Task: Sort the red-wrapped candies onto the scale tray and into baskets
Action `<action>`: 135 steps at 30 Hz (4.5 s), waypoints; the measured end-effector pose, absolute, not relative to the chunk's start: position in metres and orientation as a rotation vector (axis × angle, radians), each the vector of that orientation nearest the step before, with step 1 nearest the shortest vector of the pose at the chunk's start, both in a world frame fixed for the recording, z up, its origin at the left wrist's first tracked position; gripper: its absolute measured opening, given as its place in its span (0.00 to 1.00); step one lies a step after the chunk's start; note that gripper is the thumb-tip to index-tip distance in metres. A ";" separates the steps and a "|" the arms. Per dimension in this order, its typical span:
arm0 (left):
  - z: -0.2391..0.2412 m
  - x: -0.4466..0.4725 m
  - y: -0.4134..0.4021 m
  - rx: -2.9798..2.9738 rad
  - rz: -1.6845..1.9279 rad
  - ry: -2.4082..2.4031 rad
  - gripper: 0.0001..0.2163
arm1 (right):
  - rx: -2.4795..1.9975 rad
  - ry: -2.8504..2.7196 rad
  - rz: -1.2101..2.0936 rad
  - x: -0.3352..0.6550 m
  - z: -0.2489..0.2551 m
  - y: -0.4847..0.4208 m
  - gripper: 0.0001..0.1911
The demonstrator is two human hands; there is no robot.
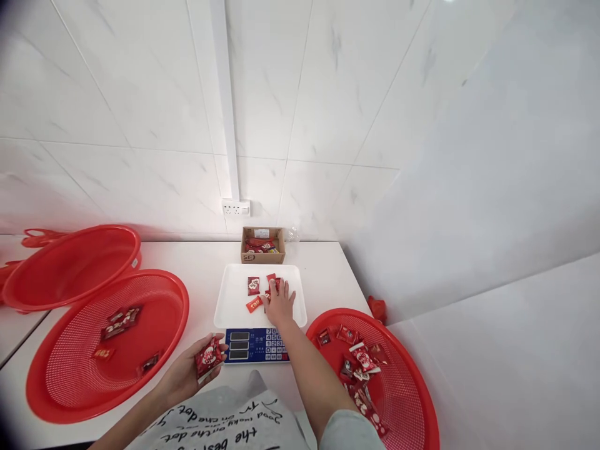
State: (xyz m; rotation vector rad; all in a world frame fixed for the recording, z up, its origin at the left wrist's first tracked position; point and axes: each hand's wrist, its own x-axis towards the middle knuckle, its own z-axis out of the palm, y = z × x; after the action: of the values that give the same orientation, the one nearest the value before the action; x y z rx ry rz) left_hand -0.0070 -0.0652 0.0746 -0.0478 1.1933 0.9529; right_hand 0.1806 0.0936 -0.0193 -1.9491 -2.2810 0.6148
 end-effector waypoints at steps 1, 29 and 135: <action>0.074 -0.004 -0.065 -0.051 0.953 1.195 0.10 | -1.913 -2.310 0.612 0.181 -0.018 0.097 0.34; 0.082 0.032 -0.062 0.652 0.889 1.182 0.15 | -1.172 -0.682 1.913 0.186 0.019 -0.024 0.28; 0.032 -0.215 0.071 1.624 0.257 2.623 0.30 | -1.545 -0.421 1.532 0.276 0.045 -0.032 0.19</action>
State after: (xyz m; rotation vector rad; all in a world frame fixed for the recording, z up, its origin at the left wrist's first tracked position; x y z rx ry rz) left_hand -0.2151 0.0706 0.0316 1.6235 2.6227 0.2575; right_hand 0.2755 -0.0316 0.0452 -1.5455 -0.4212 1.5317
